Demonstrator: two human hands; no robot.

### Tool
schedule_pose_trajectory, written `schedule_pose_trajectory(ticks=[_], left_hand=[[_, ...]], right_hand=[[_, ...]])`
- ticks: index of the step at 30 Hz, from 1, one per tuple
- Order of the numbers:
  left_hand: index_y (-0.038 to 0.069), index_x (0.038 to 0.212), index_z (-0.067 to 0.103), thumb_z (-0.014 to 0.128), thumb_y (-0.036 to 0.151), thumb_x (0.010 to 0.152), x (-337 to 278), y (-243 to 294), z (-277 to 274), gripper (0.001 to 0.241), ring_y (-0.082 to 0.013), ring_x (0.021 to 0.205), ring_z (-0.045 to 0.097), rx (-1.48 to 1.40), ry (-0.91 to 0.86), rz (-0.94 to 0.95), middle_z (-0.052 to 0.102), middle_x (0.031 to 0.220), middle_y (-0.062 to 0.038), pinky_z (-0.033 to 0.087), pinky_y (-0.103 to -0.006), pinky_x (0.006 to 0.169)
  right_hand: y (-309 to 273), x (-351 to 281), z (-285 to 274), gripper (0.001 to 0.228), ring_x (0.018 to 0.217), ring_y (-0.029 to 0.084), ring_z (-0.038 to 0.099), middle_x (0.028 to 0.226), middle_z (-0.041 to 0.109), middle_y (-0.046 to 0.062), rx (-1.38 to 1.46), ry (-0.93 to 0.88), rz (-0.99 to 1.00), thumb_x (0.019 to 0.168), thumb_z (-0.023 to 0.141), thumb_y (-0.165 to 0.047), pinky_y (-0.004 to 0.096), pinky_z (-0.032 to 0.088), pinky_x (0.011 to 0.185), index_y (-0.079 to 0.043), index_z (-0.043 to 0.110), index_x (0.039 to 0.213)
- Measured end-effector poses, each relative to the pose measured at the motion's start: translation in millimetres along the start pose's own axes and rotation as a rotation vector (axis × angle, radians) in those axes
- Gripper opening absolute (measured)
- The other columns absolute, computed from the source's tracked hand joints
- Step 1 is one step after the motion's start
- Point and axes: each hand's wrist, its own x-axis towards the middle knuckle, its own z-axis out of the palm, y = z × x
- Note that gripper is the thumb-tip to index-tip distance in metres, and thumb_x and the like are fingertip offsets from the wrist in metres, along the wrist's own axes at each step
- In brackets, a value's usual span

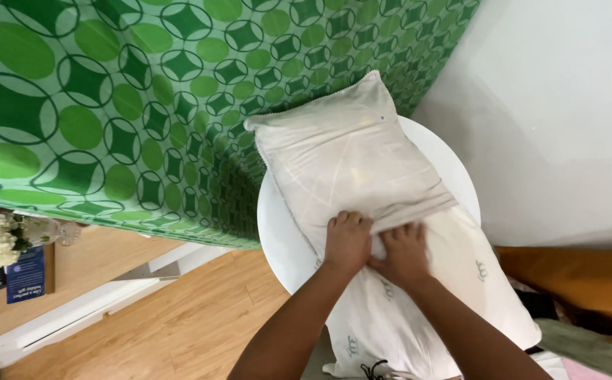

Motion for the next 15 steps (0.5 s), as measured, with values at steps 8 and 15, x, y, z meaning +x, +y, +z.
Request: schedule_pose_trajectory(ticks=[8, 15], left_hand=[[0.005, 0.098, 0.068, 0.054, 0.023, 0.094, -20, 5, 24, 0.024, -0.0387, 0.085, 0.068, -0.143, -0.317, -0.334, 0.071, 0.09, -0.021, 0.051, -0.053, 0.085], [0.001, 0.114, 0.065, 0.058, 0.04, 0.1, -65, 18, 7, 0.042, -0.0412, 0.1, 0.064, -0.223, -0.556, -0.313, 0.068, 0.107, -0.024, 0.051, -0.0531, 0.092]], right_hand=[[-6, 26, 53, 0.084, 0.148, 0.045, 0.03, 0.155, 0.044, 0.023, -0.028, 0.041, -0.144, 0.083, 0.065, -0.055, 0.054, 0.01, 0.124, -0.006, 0.046, 0.149], [-17, 51, 66, 0.078, 0.144, 0.045, 0.035, 0.153, 0.047, 0.023, 0.05, 0.186, -0.17, 0.083, 0.062, -0.051, 0.058, 0.01, 0.118, -0.008, 0.049, 0.147]])
